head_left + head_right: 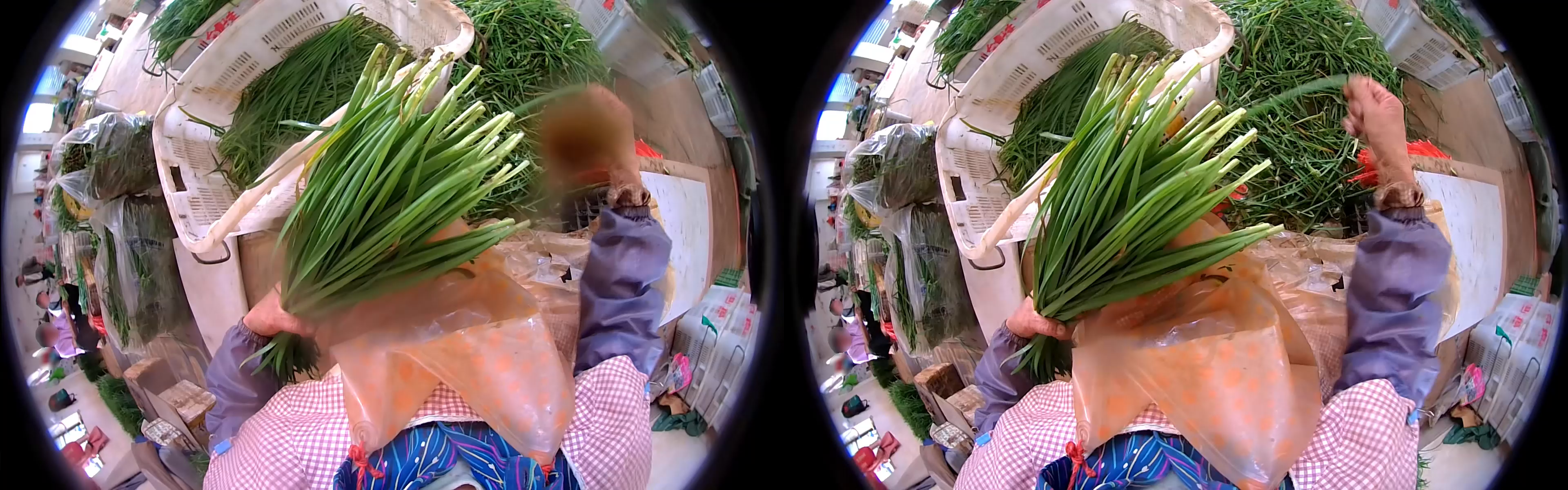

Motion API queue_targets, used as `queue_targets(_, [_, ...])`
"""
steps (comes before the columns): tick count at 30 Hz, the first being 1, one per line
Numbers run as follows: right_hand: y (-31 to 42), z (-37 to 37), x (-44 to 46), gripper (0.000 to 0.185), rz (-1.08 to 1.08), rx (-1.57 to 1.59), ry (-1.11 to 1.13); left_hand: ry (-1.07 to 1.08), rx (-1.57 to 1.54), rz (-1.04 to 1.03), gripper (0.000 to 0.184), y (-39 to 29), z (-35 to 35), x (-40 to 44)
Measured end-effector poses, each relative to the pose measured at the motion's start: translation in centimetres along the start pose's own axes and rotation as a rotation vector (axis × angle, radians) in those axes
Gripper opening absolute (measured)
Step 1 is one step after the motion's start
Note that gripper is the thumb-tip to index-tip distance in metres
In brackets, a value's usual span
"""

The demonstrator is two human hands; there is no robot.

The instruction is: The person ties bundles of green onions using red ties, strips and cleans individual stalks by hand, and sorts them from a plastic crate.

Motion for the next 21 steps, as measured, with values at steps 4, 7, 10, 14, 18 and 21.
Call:
queue_targets(4, [3.0,-1.1,-4.8,0.047,0.78,-1.843,-0.088,0.029,-0.117,0.003,0.061,-0.2,-0.8,0.5])
queue_targets(7, [7.5,-14.1,-12.6,0.01,1.206,-1.133,0.046,0.031,-0.038,-0.038,0.061,-1.0,-1.6,0.3])
queue_targets(10, [4.2,-21.0,-14.6,0.034,1.037,-1.158,0.371,0.031,-0.091,-0.035,0.062,-1.4,-2.3,0.6])
queue_targets(14, [-1.3,-21.6,-11.8,0.031,0.589,-0.817,0.41,0.006,-0.179,-0.067,0.065,-1.4,-2.2,0.4])
queue_targets(18, [-1.9,-19.7,-10.8,0.019,0.401,-0.679,0.309,-0.012,-0.11,-0.032,0.066,-0.3,-1.2,0.0])
queue_targets(21, [2.4,-19.5,-12.8,0.011,1.245,-1.218,0.129,-0.006,-0.04,-0.023,0.063,-0.8,-0.9,0.1])
Point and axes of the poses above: each hand's wrist, its own x-axis towards the middle knuckle, its own z-axis out of the back of the hand, y = z × x, the point moved 8 cm from there along x, towards the middle knuckle, and after that the axes turned 8 degrees about -y, right-handed, at the moved point
